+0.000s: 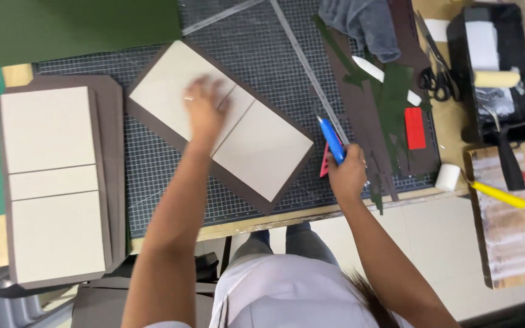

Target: Trimming the excess material from the edges of cardboard covers using a utility knife and a ruler on a cutting mat.

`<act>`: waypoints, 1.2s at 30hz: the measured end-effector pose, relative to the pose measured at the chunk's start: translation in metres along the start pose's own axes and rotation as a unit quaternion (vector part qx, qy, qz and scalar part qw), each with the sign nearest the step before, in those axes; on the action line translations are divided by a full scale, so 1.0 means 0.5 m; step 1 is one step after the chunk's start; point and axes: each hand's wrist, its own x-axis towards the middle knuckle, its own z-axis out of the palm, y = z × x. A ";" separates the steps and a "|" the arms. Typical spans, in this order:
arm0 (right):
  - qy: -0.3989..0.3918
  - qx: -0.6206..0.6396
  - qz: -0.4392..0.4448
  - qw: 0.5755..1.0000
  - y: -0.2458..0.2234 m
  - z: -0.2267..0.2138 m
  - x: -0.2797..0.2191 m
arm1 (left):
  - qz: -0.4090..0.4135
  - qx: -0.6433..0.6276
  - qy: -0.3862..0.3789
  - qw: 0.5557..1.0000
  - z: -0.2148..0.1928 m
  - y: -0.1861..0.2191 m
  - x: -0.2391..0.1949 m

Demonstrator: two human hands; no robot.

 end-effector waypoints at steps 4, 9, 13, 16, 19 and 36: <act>-0.021 0.034 0.004 0.999 0.014 0.006 -0.002 | -0.128 0.054 0.005 0.990 -0.124 -0.187 0.059; 0.060 0.048 0.018 0.997 0.065 -0.053 0.048 | -0.168 0.083 -0.059 0.981 -0.185 -0.234 0.086; 0.159 -0.020 -0.019 0.987 0.218 -0.052 0.153 | -0.133 0.120 -0.056 0.982 -0.222 -0.201 0.067; 0.218 -0.029 -0.070 0.973 0.158 -0.071 0.137 | -0.115 0.080 -0.062 0.988 -0.261 -0.158 0.018; 0.133 0.064 -0.121 0.982 0.063 -0.035 0.070 | -0.080 0.105 -0.040 0.990 -0.270 -0.118 -0.065; -0.147 0.179 -0.355 0.906 -0.162 0.053 0.034 | -0.652 -0.361 0.122 0.655 -0.427 0.151 -0.750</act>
